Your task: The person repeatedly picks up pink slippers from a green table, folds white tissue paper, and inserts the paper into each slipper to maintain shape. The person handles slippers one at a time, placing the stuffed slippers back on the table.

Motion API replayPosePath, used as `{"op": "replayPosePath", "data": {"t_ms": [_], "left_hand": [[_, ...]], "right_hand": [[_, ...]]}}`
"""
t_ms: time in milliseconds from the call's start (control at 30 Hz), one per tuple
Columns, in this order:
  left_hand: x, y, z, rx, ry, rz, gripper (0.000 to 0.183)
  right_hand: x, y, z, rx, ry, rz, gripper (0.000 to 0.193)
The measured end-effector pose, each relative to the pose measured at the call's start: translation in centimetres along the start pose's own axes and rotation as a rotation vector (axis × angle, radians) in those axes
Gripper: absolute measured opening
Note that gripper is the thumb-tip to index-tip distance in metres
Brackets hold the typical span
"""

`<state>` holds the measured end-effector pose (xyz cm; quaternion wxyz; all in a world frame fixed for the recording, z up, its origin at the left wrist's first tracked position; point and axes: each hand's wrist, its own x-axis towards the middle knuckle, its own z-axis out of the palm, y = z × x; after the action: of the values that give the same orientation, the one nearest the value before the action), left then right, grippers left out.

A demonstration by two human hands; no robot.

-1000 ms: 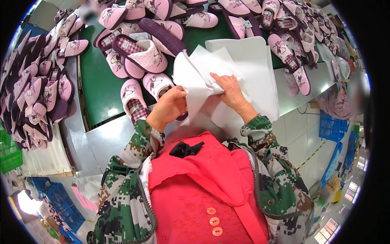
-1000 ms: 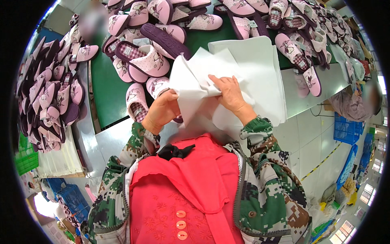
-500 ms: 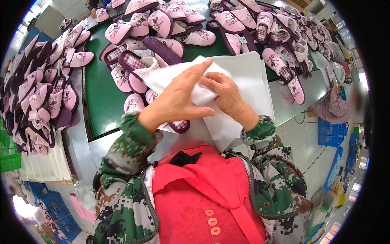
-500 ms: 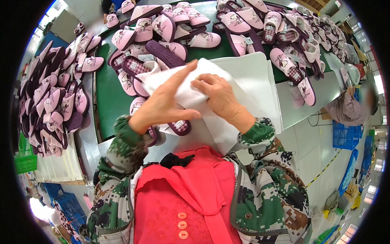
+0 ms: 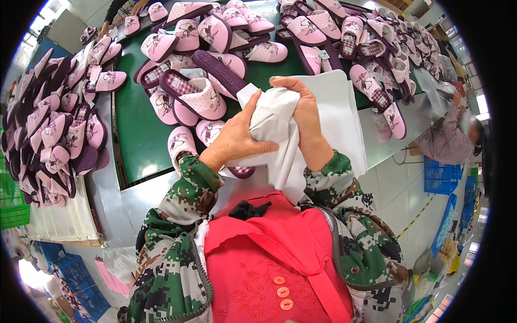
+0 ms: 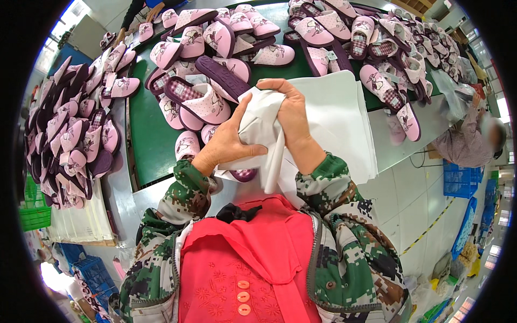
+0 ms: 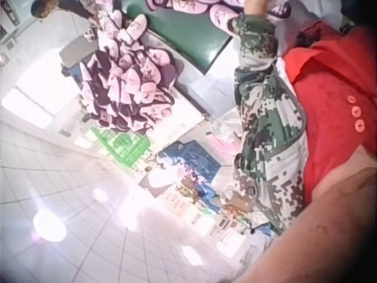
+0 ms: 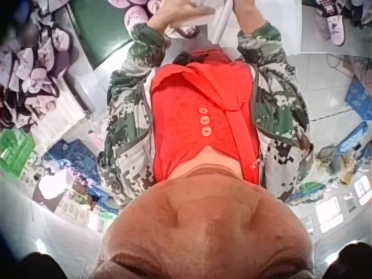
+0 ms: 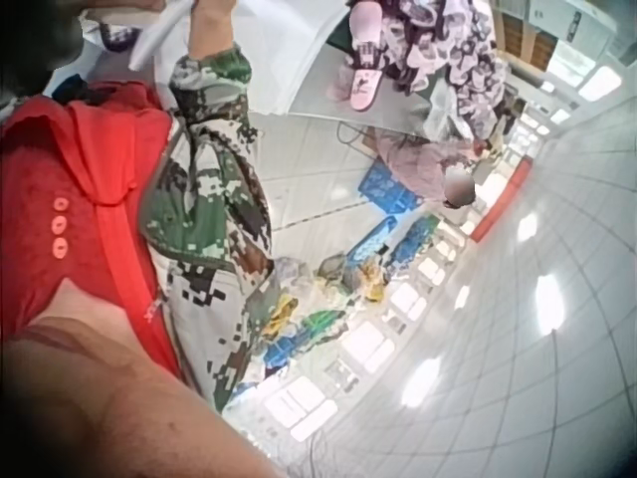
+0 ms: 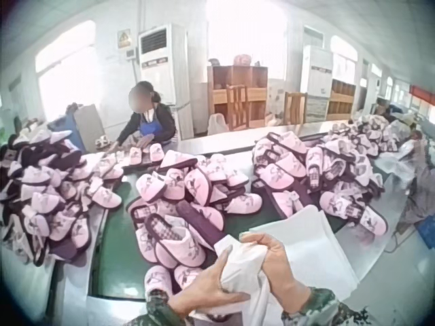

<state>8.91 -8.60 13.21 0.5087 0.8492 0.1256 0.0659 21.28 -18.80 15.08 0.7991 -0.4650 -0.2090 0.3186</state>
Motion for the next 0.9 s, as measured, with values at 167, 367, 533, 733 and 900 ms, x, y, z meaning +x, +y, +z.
{"op": "replayPosePath", "data": {"t_ms": [167, 367, 533, 733, 900], "left_hand": [[-0.8, -1.1, -1.9, 0.002, -0.147, -0.143, 0.092], [0.2, 1.3, -6.2, -0.699, -0.06, 0.169, 0.098], [0.7, 1.0, 0.0, -0.862, -0.068, 0.004, 0.106], [-2.1, 1.9, 5.2, -1.056, -0.04, -0.103, 0.086], [-2.7, 0.9, 3.9, -0.976, -0.055, -0.231, 0.046]], "right_hand": [[1.2, -1.9, -2.7, -0.174, -0.195, -0.072, 0.021], [0.1, -2.4, -0.7, -0.569, -0.811, -0.088, 0.017], [-0.2, -0.8, 1.9, -0.308, -0.406, -0.182, 0.014], [2.4, 1.3, 2.4, -0.028, -0.227, -0.312, 0.012], [2.5, 1.0, 2.3, -0.023, -0.279, -0.281, 0.016]]}}
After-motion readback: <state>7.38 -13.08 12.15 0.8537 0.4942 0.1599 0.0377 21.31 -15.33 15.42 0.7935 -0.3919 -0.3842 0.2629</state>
